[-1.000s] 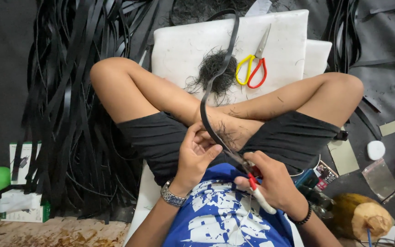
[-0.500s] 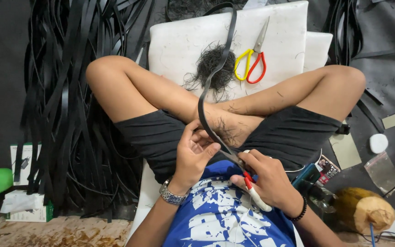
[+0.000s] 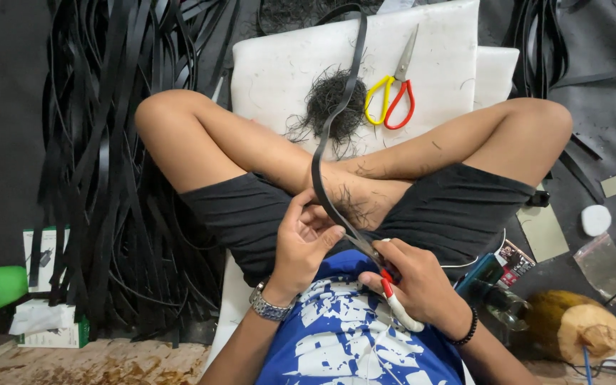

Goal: The person trims the edges of a black leather strip with scissors while sitting on the floor.

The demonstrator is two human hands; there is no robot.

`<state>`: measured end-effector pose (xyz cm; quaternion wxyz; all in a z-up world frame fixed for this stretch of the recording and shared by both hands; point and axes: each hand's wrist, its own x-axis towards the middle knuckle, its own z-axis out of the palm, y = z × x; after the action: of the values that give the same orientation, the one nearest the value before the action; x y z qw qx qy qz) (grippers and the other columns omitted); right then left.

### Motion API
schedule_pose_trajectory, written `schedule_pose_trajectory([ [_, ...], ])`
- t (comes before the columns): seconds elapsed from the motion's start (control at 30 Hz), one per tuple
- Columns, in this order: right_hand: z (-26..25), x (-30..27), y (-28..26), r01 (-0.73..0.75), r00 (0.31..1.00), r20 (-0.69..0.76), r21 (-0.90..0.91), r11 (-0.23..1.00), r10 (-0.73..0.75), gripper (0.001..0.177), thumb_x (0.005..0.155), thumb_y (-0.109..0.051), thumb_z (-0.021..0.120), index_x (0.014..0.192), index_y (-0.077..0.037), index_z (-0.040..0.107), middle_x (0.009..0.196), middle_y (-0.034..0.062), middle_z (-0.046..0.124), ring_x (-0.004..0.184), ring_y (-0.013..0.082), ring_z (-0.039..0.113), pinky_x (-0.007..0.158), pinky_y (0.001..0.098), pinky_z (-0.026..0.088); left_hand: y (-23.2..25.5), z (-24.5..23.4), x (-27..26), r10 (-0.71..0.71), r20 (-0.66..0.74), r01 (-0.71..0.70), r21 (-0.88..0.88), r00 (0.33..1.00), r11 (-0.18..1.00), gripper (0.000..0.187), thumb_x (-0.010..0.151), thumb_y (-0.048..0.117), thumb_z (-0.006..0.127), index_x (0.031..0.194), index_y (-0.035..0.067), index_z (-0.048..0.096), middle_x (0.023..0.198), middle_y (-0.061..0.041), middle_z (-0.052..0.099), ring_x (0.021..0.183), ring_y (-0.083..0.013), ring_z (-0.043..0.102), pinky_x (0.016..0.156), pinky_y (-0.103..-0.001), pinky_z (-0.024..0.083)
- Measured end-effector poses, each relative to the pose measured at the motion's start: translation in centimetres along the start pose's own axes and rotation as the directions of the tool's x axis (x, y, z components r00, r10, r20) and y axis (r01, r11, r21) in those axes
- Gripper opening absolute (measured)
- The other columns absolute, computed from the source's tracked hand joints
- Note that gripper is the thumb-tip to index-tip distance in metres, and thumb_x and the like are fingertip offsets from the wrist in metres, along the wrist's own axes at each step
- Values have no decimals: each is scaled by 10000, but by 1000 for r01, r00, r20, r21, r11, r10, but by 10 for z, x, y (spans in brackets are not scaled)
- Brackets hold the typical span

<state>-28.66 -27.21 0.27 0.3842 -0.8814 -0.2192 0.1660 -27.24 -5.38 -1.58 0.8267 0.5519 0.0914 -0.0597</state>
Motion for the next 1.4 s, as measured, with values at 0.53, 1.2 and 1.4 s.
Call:
schedule_pose_trajectory([
  [0.53,-4,0,-7,36,998,-56,-5,999,-36,389,951,-481,628,975,-94,602,650,11,495,525,166,453,506,333,404,4,2,0,-1,1,1,-5,1000,1000,590,880,7,737,1395,22,450,984,-80,604,953,-174,652,880,-324,619],
  [1.2,2,-8,-3,117,971,-186,-168,979,-148,360,967,-359,680,795,-98,502,554,7,415,425,136,425,410,300,352,-1,2,-3,-65,18,65,1,998,998,675,864,21,738,1449,11,402,978,-97,619,926,-193,677,842,-363,646],
  [1.4,-11,-8,-9,48,993,-100,-102,994,-58,380,962,-480,615,852,-122,552,603,-9,492,482,142,480,472,316,391,-6,10,-5,-38,75,38,5,996,999,665,869,-18,739,1442,6,404,981,-101,636,955,-186,684,920,-304,589],
])
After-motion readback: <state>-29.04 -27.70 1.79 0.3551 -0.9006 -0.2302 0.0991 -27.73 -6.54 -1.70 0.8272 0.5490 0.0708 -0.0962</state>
